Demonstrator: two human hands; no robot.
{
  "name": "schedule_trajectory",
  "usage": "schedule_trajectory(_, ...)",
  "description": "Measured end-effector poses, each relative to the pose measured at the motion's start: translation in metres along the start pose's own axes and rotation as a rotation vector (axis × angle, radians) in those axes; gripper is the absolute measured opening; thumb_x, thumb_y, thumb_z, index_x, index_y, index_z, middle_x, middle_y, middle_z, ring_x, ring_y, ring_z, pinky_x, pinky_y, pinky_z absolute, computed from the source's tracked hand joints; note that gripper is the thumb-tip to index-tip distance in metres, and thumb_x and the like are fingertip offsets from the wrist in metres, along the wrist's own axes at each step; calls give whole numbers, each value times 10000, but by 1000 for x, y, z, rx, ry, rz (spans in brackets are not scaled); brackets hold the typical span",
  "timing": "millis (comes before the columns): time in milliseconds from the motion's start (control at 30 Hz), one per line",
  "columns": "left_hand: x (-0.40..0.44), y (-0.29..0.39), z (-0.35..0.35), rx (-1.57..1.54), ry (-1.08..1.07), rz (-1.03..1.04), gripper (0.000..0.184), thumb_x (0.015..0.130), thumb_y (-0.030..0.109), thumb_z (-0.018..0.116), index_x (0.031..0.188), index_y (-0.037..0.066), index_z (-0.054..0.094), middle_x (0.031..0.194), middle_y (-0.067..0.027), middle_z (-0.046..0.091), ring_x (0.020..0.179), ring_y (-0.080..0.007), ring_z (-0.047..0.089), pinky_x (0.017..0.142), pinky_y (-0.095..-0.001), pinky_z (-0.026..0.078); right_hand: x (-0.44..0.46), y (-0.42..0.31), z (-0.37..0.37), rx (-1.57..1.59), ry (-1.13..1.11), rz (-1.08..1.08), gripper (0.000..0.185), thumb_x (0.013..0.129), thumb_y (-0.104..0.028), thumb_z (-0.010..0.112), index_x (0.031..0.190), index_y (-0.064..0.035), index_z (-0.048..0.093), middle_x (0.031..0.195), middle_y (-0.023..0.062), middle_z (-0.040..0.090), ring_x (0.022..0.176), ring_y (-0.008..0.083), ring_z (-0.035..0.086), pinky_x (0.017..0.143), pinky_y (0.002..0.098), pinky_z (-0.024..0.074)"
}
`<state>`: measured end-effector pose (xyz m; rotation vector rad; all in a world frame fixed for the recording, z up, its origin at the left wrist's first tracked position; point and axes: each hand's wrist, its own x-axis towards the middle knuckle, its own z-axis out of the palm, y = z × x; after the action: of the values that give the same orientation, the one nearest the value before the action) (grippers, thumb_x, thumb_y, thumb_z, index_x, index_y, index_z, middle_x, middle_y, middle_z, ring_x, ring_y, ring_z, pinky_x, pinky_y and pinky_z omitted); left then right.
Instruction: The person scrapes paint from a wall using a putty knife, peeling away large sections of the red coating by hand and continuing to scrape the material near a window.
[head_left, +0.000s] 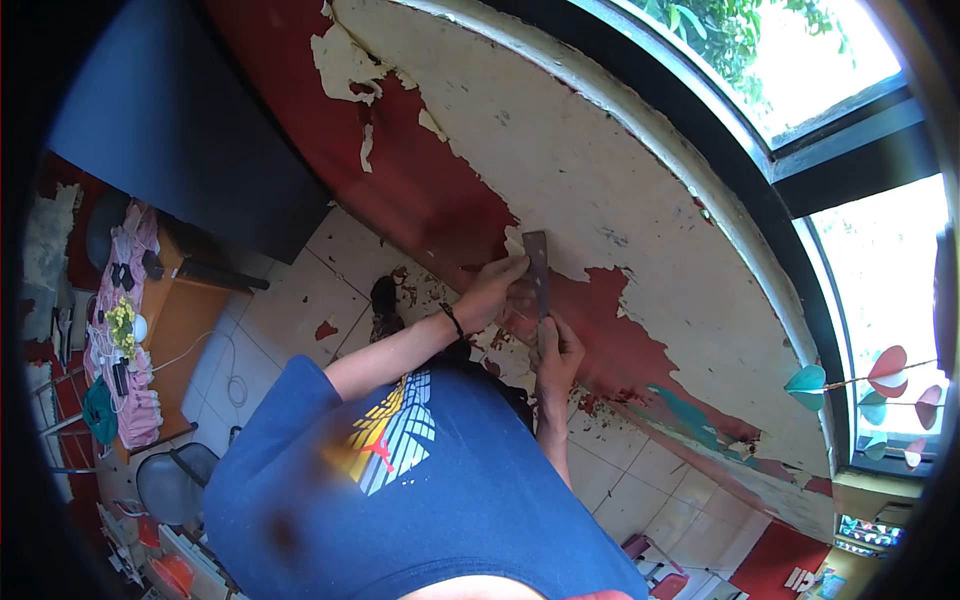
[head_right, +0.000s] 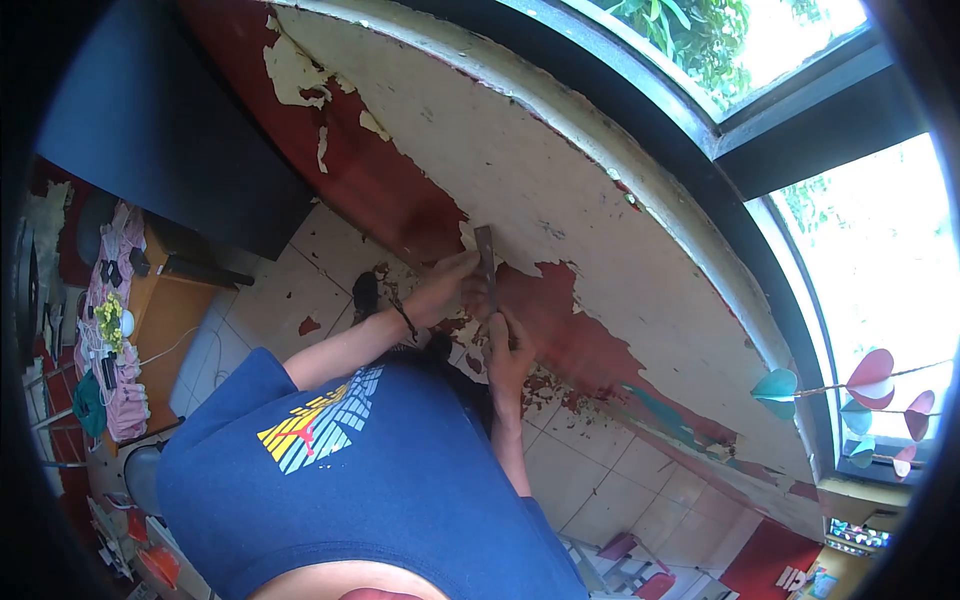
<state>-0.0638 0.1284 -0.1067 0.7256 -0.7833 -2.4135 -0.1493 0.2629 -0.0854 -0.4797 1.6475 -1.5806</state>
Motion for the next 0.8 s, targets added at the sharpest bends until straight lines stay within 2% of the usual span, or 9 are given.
schedule_trajectory(67,-1,-5,0,-84,-13,-37,279,966,334,427,1044,87,531,880,-38,568,724,-126,569,648,-273,487,6,3,8,-53,-4,-36,288,902,-180,562,1111,16,590,658,0,534,432,26,373,374,180,250)
schedule_trajectory(133,3,-4,-4,-7,34,62,275,968,323,425,1056,84,530,857,-43,576,727,-129,572,639,-276,489,9,2,7,-113,-19,-75,293,903,-182,559,1117,16,586,660,0,534,432,25,370,375,179,249)
schedule_trajectory(233,-1,1,-7,105,40,22,283,970,323,417,1062,80,528,847,-49,581,738,-136,579,622,-287,494,0,5,7,-66,-20,-58,304,904,-182,557,1125,26,576,655,-1,529,432,25,370,375,178,249)
schedule_trajectory(300,3,0,-6,96,21,5,286,971,321,414,1066,77,529,847,-47,584,742,-131,580,627,-284,493,-5,2,2,61,-18,-5,305,906,-184,554,1118,35,572,650,7,530,428,28,377,370,179,246)
schedule_trajectory(367,2,-4,-8,73,-3,-36,289,972,320,411,1069,75,529,848,-45,587,745,-126,582,633,-280,492,3,1,9,40,-4,-12,302,907,-181,551,1114,37,571,648,10,530,425,27,379,367,180,242)
schedule_trajectory(467,5,-1,-9,42,5,-1,291,956,339,459,1071,92,560,935,11,596,809,-75,568,690,-223,460,2,-5,12,29,13,-22,292,909,-176,545,1108,37,570,647,18,532,420,27,380,361,181,234)
schedule_trajectory(667,-3,3,4,128,0,-2,280,953,336,468,1046,89,562,924,11,593,791,-72,569,692,-236,482,-3,-14,7,21,-3,-22,280,913,-168,537,1105,33,573,660,23,543,415,28,381,358,183,243)
schedule_trajectory(733,-4,3,6,-10,-42,9,280,970,328,422,1031,74,523,853,-35,588,720,-110,585,647,-265,480,-2,-13,8,-38,0,-49,279,915,-168,535,1105,33,572,663,25,546,415,28,382,357,184,246)
schedule_trajectory(800,2,4,1,61,-22,36,282,971,327,419,1036,73,523,857,-37,587,723,-114,587,629,-266,480,0,-9,10,30,-15,-28,276,915,-165,533,1102,34,572,666,23,548,415,26,382,357,185,248)
